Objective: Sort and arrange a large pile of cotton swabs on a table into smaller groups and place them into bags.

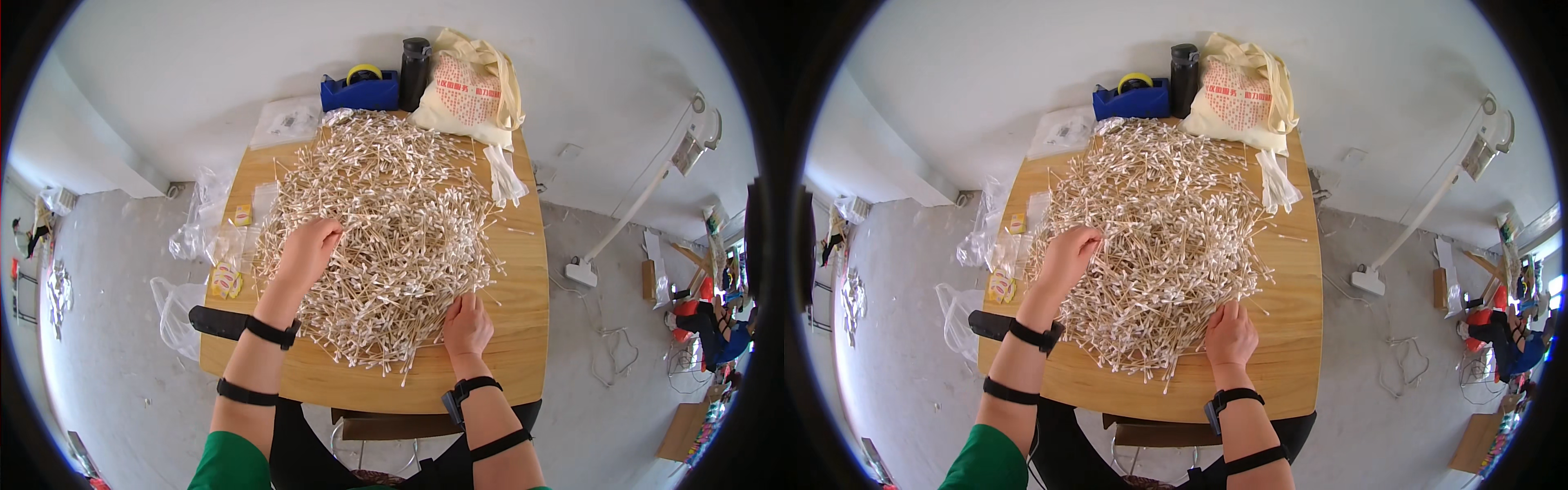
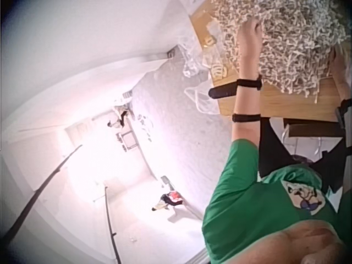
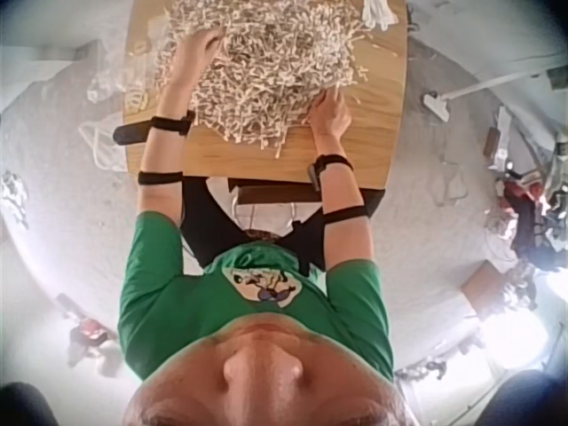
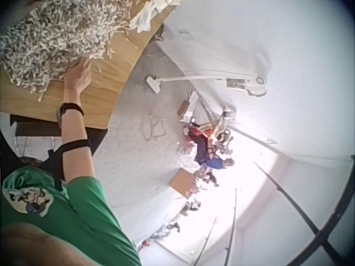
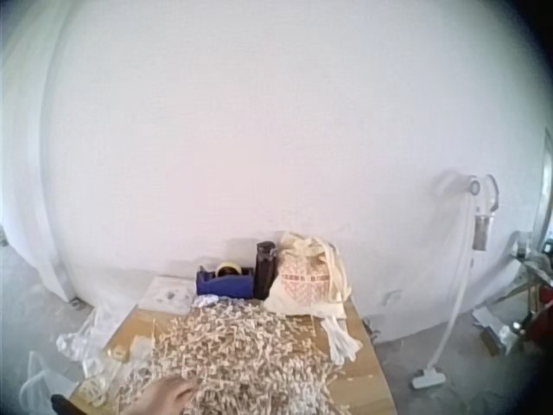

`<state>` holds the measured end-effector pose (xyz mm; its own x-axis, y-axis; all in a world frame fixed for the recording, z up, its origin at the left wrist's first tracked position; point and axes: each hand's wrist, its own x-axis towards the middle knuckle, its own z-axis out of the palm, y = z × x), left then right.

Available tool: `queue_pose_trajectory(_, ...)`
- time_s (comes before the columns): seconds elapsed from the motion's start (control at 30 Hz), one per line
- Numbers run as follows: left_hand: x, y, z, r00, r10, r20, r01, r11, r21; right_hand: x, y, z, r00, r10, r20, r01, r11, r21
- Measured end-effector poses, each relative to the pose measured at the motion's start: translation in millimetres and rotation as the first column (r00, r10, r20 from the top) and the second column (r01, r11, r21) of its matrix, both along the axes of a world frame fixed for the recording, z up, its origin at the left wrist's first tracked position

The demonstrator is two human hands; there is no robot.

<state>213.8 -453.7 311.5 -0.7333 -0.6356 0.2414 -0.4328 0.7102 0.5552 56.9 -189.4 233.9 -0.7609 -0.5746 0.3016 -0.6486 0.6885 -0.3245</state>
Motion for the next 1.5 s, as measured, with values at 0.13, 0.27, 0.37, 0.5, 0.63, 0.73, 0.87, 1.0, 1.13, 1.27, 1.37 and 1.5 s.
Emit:
queue_pose_trajectory(0.13, 18.5, 19.4, 1.3, 0.962, 0.243, -0.127, -0.151, 0.855, 0.496, 0.2, -1.5, -1.4, 1.0, -0.01, -0.012, 0.01, 1.0, -0.007)
queue_pose_trajectory(0.27, 28.7, 27.6, -10.3, 0.869, 0.357, -0.342, 0.071, 0.593, 0.802, 0.1, -1.6, -2.1, 1.0, -0.019, -0.015, 0.019, 1.0, -0.008)
queue_pose_trajectory(0.37, 28.3, 37.9, -2.2, 0.845, 0.421, -0.331, 0.109, 0.471, 0.875, 0.2, -0.7, -1.8, 0.999, -0.033, -0.005, 0.033, 0.999, 0.016)
queue_pose_trajectory(0.5, 37.1, 39.7, -3.5, 0.826, 0.457, -0.33, 0.129, 0.417, 0.9, 2.2, -3.2, 0.5, 1.0, -0.019, -0.006, 0.019, 1.0, 0.003)
queue_pose_trajectory(0.63, 52.7, 39.4, -13.4, 0.962, 0.214, -0.171, -0.052, 0.756, 0.652, 1.9, -3.3, 1.3, 0.999, -0.034, 0.017, 0.033, 0.999, 0.007)
queue_pose_trajectory(0.73, 56.8, 25.1, -19.3, 0.969, 0.217, -0.116, -0.169, 0.931, 0.324, -0.5, -0.3, 2.3, 0.999, -0.038, 0.03, 0.038, 0.999, 0.006)
queue_pose_trajectory(0.87, 70.3, -34.8, -46.9, 0.927, 0.358, -0.113, -0.356, 0.934, 0.04, 2.8, -3.5, 4.1, 0.999, -0.021, 0.032, 0.021, 1.0, -0.002)
queue_pose_trajectory(1.0, 55.2, -80.0, -53.1, 0.893, 0.449, 0.028, -0.444, 0.89, -0.101, 3.1, -3.1, 4.4, 1.0, -0.016, 0.023, 0.016, 1.0, 0.007)
queue_pose_trajectory(1.13, 26.4, -80.6, -33.2, 0.867, 0.391, 0.308, -0.474, 0.838, 0.271, 1.2, 0.9, 3.2, 0.999, -0.036, -0.001, 0.036, 0.998, 0.043)
queue_pose_trajectory(1.27, 7.1, -66.8, -29.3, 0.929, 0.327, 0.173, -0.37, 0.851, 0.374, 3.3, -4.4, 4.7, 1.0, -0.028, -0.006, 0.028, 0.999, 0.029)
queue_pose_trajectory(1.37, -4.8, -66.3, -22.0, 0.971, 0.188, 0.144, -0.237, 0.788, 0.568, 2.4, -4.6, 1.0, 0.999, -0.036, -0.001, 0.036, 0.998, 0.044)
queue_pose_trajectory(1.5, -26.3, -38.3, 1.8, 0.983, 0.14, 0.115, -0.181, 0.749, 0.637, 0.8, -2.0, 0.3, 0.999, -0.041, 0.017, 0.04, 0.998, 0.055)
